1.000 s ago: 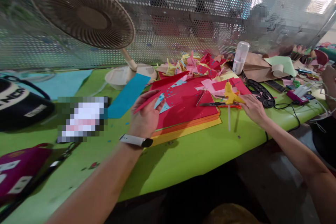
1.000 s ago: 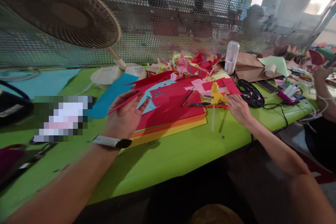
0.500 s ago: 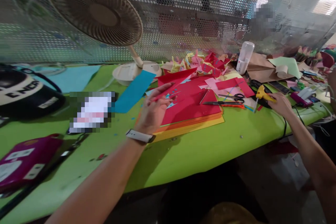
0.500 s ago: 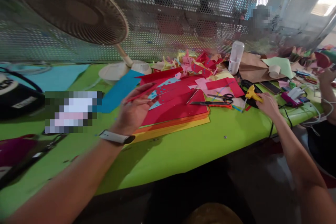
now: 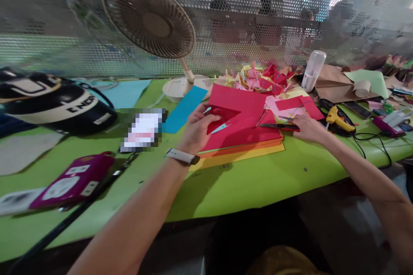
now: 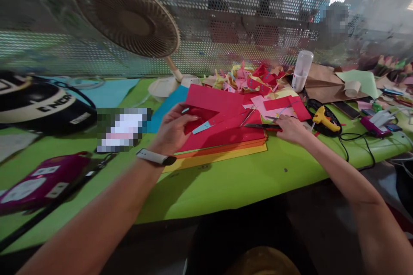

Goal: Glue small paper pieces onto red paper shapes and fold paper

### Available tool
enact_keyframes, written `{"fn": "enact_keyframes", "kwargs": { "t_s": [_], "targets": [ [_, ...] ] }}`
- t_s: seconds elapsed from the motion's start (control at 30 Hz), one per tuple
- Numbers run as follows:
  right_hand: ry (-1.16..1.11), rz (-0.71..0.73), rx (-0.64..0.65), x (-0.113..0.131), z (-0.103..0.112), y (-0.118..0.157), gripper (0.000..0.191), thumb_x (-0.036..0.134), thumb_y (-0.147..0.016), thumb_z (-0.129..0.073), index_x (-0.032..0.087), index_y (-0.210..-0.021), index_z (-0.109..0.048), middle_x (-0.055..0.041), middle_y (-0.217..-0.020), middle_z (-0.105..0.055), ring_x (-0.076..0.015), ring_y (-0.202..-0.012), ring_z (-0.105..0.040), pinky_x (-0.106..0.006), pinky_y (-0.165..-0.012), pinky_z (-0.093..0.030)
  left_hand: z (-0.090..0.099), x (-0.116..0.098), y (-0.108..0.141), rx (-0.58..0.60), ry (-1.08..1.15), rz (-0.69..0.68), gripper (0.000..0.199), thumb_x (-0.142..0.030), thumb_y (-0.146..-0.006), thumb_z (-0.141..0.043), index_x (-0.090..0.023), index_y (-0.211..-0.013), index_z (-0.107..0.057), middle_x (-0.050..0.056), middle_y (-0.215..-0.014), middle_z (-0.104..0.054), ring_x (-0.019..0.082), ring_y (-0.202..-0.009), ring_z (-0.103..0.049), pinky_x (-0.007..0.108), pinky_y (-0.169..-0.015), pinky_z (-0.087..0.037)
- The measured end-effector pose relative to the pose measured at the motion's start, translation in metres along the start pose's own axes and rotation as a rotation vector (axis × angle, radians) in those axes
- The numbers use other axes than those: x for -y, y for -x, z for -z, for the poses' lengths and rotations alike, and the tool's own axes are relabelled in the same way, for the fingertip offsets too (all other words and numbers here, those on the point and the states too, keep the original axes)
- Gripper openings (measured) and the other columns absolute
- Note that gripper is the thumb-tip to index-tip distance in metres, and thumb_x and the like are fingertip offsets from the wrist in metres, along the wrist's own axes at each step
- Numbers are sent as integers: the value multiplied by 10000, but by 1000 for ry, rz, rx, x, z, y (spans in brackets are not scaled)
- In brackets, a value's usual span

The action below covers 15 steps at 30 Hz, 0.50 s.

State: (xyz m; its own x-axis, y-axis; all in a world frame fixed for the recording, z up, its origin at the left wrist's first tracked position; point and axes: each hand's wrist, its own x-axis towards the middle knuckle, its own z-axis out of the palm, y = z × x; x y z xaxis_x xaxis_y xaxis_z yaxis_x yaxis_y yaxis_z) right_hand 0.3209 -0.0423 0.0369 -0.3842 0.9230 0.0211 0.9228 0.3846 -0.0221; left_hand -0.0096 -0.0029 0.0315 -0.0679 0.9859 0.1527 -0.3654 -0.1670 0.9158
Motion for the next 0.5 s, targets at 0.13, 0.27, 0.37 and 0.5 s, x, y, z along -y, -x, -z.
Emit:
{"fn": "enact_keyframes", "kwargs": {
  "t_s": [0.13, 0.27, 0.37, 0.5],
  "targets": [
    [7, -48, -18, -2, 4, -4, 392, 220, -770, -563, 157, -1146, -652, -145, -1130, -613, -292, -1054, -570, -357, -818, -464, 2, -8, -5, -1, 11, 4, 329, -133, -557, -699, -256, -846, -599, -27, -750, -690, 165, -652, -644, 334, -685, -541],
    [-24, -69, -42, -4, 7, -2, 373, 246, -765, -585, 160, -1122, -655, -138, -1127, -603, -298, -1101, -545, -372, -857, -463, 10, -11, -15, -23, 43, 108, 336, -148, -551, -691, -253, -861, -615, -19, -712, -676, 166, -644, -628, 361, -724, -541],
    [-79, -38, -40, -3, 6, -4, 387, 267, -761, -608, 177, -1134, -663, -122, -1117, -618, -285, -1070, -569, -367, -881, -453, 14, -14, -21, -23, 70, 178, 280, -144, -541, -673, -254, -789, -603, -35, -631, -622, 175, -641, -629, 401, -779, -548],
    [-149, 55, -54, 5, 2, -15, 402, 291, -759, -624, 179, -1144, -665, -113, -1095, -638, -266, -1027, -594, -343, -873, -448, 20, -18, -21, 71, 2, 175, 167, -200, -572, -707, -241, -631, -556, -9, -610, -588, 203, -654, -641, 416, -769, -559]
  ]
}}
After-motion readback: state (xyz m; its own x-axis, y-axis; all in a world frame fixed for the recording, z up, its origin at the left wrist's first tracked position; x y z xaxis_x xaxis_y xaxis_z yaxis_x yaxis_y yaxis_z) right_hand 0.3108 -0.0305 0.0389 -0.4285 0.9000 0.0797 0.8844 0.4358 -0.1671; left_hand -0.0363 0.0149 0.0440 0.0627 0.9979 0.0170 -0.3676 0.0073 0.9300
